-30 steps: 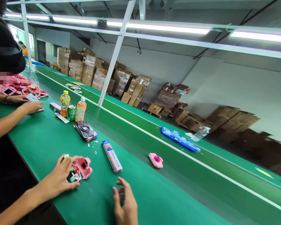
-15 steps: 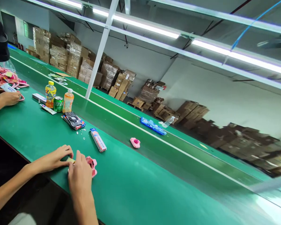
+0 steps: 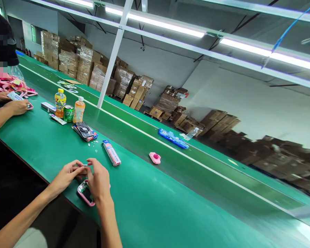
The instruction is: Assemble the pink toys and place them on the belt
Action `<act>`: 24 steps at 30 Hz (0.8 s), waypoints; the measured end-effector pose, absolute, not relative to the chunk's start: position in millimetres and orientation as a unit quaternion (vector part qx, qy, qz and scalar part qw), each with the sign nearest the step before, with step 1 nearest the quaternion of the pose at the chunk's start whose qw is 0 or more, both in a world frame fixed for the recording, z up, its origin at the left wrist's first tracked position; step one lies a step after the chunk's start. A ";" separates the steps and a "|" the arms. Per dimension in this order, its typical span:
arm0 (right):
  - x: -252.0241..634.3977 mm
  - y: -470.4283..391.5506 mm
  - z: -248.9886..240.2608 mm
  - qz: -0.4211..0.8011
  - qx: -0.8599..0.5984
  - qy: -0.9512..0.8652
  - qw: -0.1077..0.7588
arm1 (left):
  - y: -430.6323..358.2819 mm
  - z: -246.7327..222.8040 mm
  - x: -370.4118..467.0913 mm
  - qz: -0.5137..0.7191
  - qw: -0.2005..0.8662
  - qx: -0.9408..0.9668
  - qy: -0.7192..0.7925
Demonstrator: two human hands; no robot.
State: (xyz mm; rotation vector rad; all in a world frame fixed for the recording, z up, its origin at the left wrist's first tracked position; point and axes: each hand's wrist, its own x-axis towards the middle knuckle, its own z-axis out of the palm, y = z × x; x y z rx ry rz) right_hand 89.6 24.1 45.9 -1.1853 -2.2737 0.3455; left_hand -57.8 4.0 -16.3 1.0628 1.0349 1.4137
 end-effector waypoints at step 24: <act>92.0 24.2 43.0 -0.002 -0.275 -0.952 0.131 | -0.2 0.6 -71.6 0.589 0.585 0.364 0.422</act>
